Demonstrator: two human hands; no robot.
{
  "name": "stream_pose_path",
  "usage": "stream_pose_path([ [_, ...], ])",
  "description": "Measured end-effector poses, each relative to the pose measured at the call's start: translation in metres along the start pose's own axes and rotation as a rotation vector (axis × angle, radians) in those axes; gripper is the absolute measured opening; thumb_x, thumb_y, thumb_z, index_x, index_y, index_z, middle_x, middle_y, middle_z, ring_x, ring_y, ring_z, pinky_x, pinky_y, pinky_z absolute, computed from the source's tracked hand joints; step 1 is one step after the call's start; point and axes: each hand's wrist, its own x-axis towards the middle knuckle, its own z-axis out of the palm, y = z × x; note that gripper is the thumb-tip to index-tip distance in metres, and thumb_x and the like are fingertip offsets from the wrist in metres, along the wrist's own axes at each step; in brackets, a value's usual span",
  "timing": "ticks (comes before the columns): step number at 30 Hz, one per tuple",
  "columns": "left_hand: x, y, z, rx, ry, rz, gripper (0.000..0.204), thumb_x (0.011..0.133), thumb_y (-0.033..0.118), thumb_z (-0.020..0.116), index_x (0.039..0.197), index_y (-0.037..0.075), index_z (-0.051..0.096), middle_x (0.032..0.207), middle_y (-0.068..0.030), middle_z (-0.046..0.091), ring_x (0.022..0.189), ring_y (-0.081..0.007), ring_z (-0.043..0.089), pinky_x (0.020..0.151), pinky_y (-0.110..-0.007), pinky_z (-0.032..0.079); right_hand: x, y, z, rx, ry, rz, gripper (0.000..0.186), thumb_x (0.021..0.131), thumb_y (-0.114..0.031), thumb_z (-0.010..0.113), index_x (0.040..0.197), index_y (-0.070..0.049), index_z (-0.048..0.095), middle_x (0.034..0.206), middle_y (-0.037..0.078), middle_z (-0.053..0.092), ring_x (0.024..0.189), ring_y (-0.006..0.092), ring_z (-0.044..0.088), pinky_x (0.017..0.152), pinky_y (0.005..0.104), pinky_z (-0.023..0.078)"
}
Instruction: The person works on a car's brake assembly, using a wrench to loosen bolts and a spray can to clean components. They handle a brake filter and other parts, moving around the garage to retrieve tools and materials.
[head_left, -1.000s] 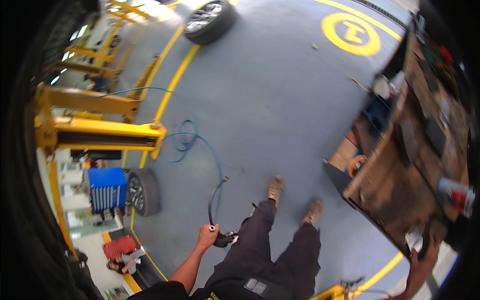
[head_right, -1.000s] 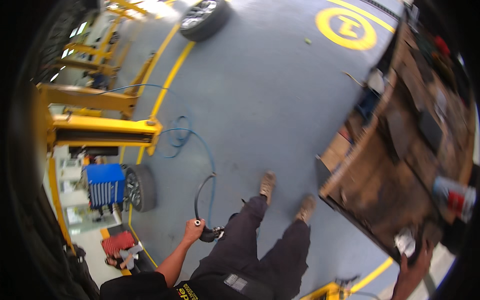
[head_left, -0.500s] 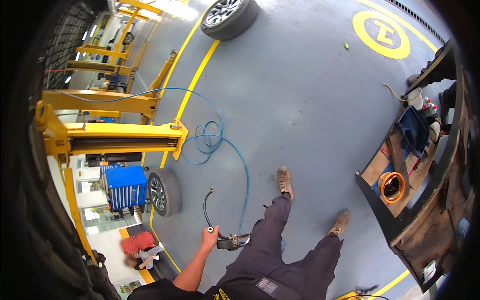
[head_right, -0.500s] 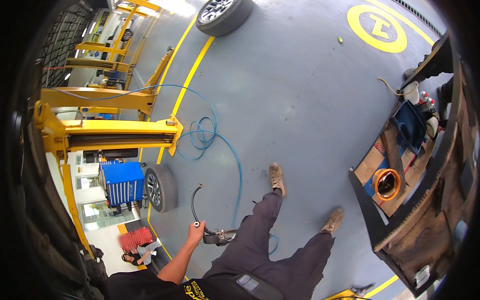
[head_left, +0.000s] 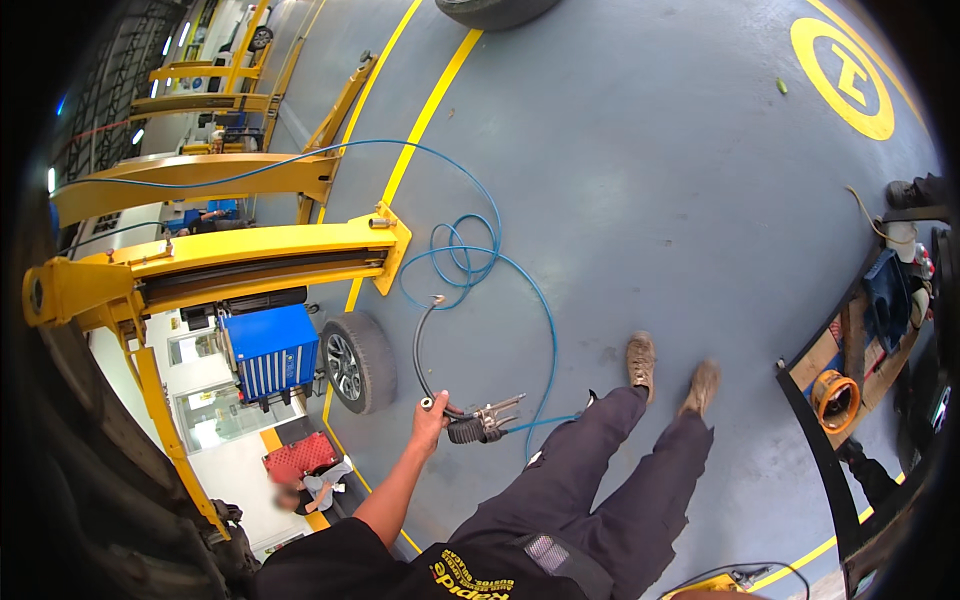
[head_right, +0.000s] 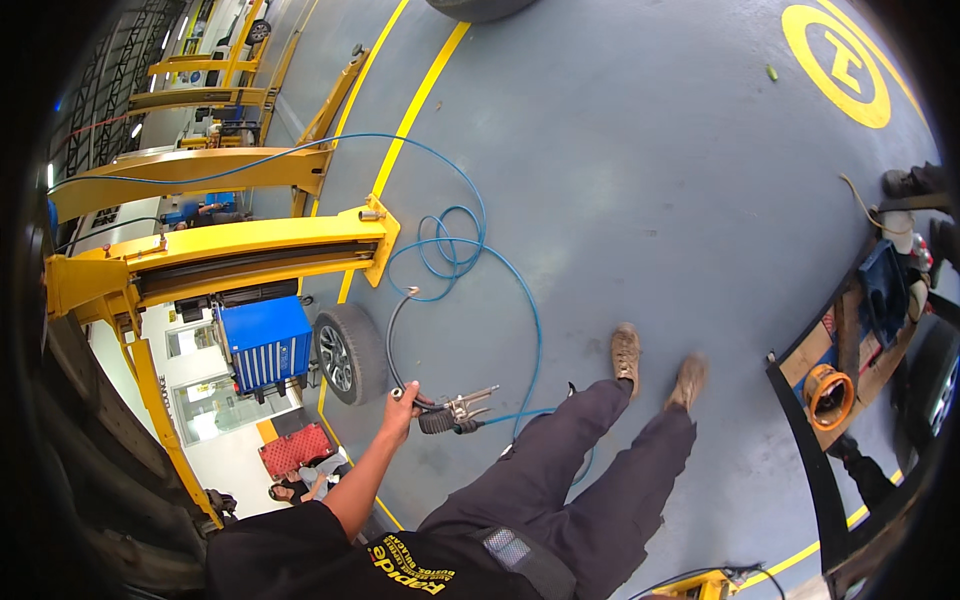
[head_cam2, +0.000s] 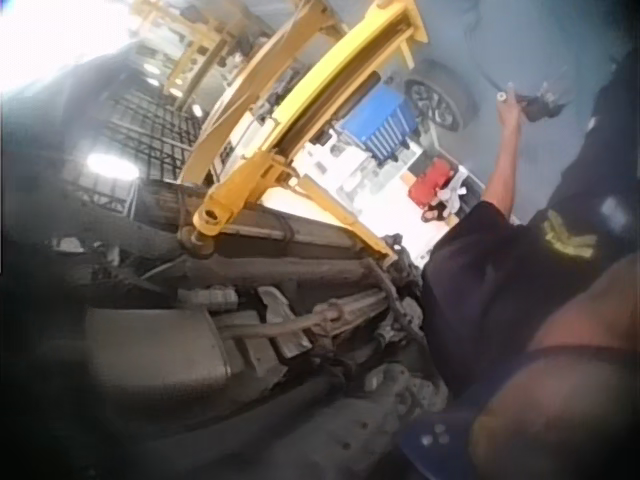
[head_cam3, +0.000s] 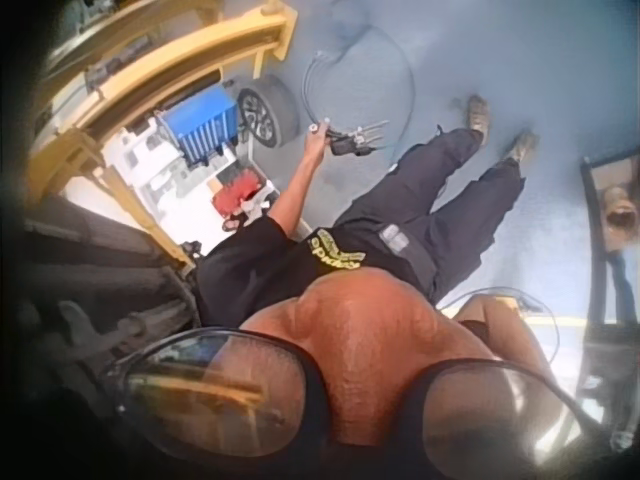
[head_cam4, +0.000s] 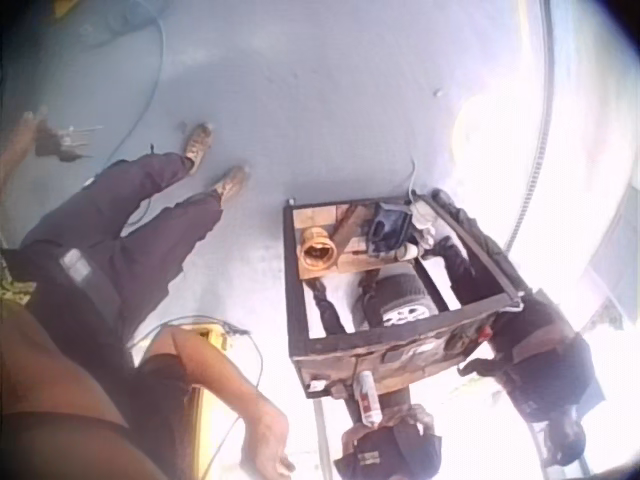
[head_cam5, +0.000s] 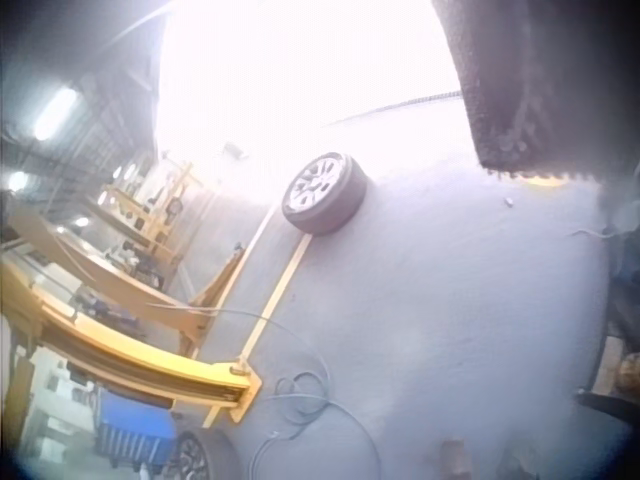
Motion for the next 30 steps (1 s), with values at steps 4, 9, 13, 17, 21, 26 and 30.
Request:
stream_pose_path([
  [4, 0.033, 0.032, -0.015, -0.206, -0.032, -0.052, 0.039, 0.110, 0.039, 0.064, 0.090, 0.005, 0.062, 0.089, -0.0151, 0.071, 0.061, -0.0104, 0.050, 0.063, -0.028, 0.043, 0.069, -0.008, 0.024, 0.021, -0.050, 0.016, 0.053, 0.100, -0.037, 0.078, 0.134, 0.002, 0.067, 0.095, 0.009, 0.074, 0.084, 0.0207, 0.070, 0.086, 0.0413, 0.054],
  [9, 0.070, 0.057, -0.013, -0.322, 0.006, -0.175, 0.043, 0.110, 0.047, 0.063, 0.088, 0.010, 0.057, 0.087, -0.0092, 0.065, 0.063, -0.0107, 0.047, 0.066, -0.029, 0.041, 0.179, -0.023, 0.044, 0.025, -0.125, 0.043, 0.051, 0.101, -0.036, 0.077, 0.134, 0.002, 0.067, 0.096, 0.009, 0.074, 0.084, 0.0200, 0.069, 0.085, 0.0402, 0.054],
  [13, 0.105, 0.096, -0.016, -0.363, 0.058, -0.252, 0.050, 0.110, 0.053, 0.060, 0.082, 0.012, 0.053, 0.081, -0.0066, 0.060, 0.061, -0.0103, 0.044, 0.062, -0.028, 0.038, 0.280, -0.041, 0.061, 0.013, -0.193, 0.040, 0.049, 0.101, -0.034, 0.076, 0.134, 0.001, 0.067, 0.097, 0.009, 0.074, 0.084, 0.0195, 0.069, 0.084, 0.0392, 0.054],
  [17, 0.145, 0.116, -0.028, -0.408, 0.101, -0.328, 0.053, 0.110, 0.055, 0.060, 0.080, 0.012, 0.051, 0.079, -0.0055, 0.059, 0.062, -0.0103, 0.042, 0.063, -0.028, 0.037, 0.377, -0.065, 0.102, -0.025, -0.282, 0.050, 0.048, 0.102, -0.033, 0.075, 0.134, 0.001, 0.067, 0.098, 0.009, 0.074, 0.085, 0.0191, 0.069, 0.084, 0.0383, 0.054],
  [21, 0.185, 0.143, -0.037, -0.443, 0.156, -0.383, 0.055, 0.109, 0.056, 0.061, 0.077, 0.012, 0.050, 0.076, -0.0049, 0.058, 0.062, -0.0105, 0.041, 0.063, -0.029, 0.036, 0.472, -0.098, 0.157, -0.062, -0.358, 0.076, 0.046, 0.103, -0.032, 0.075, 0.134, 0.001, 0.067, 0.099, 0.009, 0.074, 0.085, 0.0186, 0.069, 0.083, 0.0373, 0.054],
  [26, 0.236, 0.170, -0.074, -0.478, 0.185, -0.535, 0.052, 0.108, 0.055, 0.062, 0.078, 0.013, 0.055, 0.077, -0.0020, 0.060, 0.062, -0.0098, 0.044, 0.063, -0.029, 0.038, 0.579, -0.160, 0.242, -0.101, -0.442, 0.138, 0.044, 0.103, -0.031, 0.074, 0.133, 0.001, 0.067, 0.101, 0.009, 0.073, 0.086, 0.0179, 0.069, 0.082, 0.0361, 0.054],
  [30, 0.300, 0.212, -0.119, -0.488, 0.184, -0.603, 0.052, 0.108, 0.056, 0.061, 0.079, 0.014, 0.057, 0.075, 0.0015, 0.060, 0.061, -0.0091, 0.044, 0.061, -0.030, 0.038, 0.647, -0.208, 0.291, -0.124, -0.477, 0.210, 0.043, 0.104, -0.029, 0.073, 0.133, 0.001, 0.067, 0.102, 0.009, 0.073, 0.086, 0.0174, 0.068, 0.082, 0.0352, 0.054],
])
